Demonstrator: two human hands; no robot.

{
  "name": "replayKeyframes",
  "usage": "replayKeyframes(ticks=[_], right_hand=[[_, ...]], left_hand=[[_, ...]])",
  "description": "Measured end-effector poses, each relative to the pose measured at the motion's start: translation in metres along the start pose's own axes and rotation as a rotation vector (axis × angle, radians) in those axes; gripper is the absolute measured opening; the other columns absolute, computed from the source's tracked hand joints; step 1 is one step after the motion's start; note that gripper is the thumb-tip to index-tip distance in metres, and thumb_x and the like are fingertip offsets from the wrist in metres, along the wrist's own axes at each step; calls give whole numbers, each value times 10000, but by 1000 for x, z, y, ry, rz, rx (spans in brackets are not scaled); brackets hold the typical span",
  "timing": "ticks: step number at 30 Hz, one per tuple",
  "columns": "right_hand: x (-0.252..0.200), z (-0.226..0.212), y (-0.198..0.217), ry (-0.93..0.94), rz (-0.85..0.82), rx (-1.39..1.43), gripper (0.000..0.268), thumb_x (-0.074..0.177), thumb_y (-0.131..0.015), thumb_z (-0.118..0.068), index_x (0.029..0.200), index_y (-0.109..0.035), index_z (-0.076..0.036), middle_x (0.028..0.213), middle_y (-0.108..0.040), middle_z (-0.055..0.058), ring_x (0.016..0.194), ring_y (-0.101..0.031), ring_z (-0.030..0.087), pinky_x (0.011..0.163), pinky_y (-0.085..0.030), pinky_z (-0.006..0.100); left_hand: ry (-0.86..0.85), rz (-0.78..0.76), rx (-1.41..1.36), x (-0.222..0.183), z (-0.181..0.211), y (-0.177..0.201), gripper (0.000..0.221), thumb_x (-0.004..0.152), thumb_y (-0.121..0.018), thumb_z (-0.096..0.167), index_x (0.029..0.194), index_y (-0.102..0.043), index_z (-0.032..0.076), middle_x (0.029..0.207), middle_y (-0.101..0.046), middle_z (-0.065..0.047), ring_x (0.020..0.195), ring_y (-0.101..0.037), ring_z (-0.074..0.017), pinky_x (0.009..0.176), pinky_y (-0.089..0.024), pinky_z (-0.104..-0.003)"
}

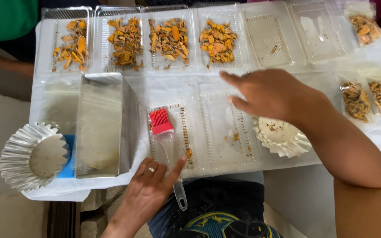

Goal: Sorting and transferring dried turmeric slices from plastic trays into small round containers using hands and a brush.

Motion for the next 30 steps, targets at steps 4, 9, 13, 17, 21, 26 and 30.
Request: replayKeyframes(ticks=[4, 9, 13, 17, 21, 26, 30], right_hand=[[-43, 15, -42, 156, 150, 155, 677, 1001, -423, -475, 1624, -314, -233, 1273, -667, 65, 1012, -697, 337, 769, -557, 522], [-103, 26, -106, -162, 80, 312, 501, 901, -510, -617, 1374, -528, -455, 934, -811, -76, 938, -772, 209, 804, -581, 423], [-106, -12, -167, 107, 362, 333, 677, 786, -699, -687, 1340, -601, -310, 1387, -604, -10, 1041, -734, 259, 807, -580, 434], [-87, -59, -193, 306, 750, 285, 404, 934, -708, -390, 1288, -656, -203, 1443, -616, 68, 749, -740, 233, 660, -556, 360], [-93, -65, -179, 399, 973, 244, 182, 959, -703, -95, 1141, -690, -98, 1131, -690, 33, 854, -706, 222, 701, -562, 355], [-111, -60, -163, 437, 1087, 182, 146, 1005, -674, -113, 1136, -708, -60, 1137, -722, 70, 670, -582, 183, 597, -452, 334], [-132, -52, -153, 431, 1103, 190, 168, 1016, -638, -92, 1170, -689, -52, 1172, -696, 85, 705, -602, 167, 597, -447, 332]], left_hand=[[-18, 38, -107, -2, 2, -4, 368, 825, -559, -130, 1116, -663, 69, 798, -562, -81, 714, -569, -279, 921, -538, -476], [-67, 48, -139, -3, 6, 12, 303, 868, -555, -136, 1076, -646, 65, 797, -538, -75, 684, -538, -265, 807, -531, -429], [-76, 22, -155, -10, 10, 13, 438, 791, -511, -179, 1139, -642, 52, 817, -542, -77, 707, -556, -274, 760, -519, -409], [-72, 24, -172, -15, 13, 16, 459, 822, -494, -199, 1189, -633, 38, 849, -549, -99, 728, -570, -282, 723, -529, -416], [-102, 26, -159, -15, 18, 27, 454, 823, -489, -207, 1180, -627, 36, 816, -529, -85, 706, -558, -269, 718, -533, -400], [-127, 74, -118, -8, 25, 43, 267, 968, -479, -50, 1156, -648, 37, 776, -493, -72, 650, -512, -253, 716, -536, -420], [-104, 82, -108, -2, 31, 53, 229, 1015, -483, 28, 1153, -661, 68, 807, -531, -83, 694, -557, -270, 762, -550, -426]])
Point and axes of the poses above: each hand's wrist, its own x-axis towards the middle knuckle, its own y-axis out of the back of the hand, z = x × y, the point moved 2 cm from there along x, towards the middle knuckle
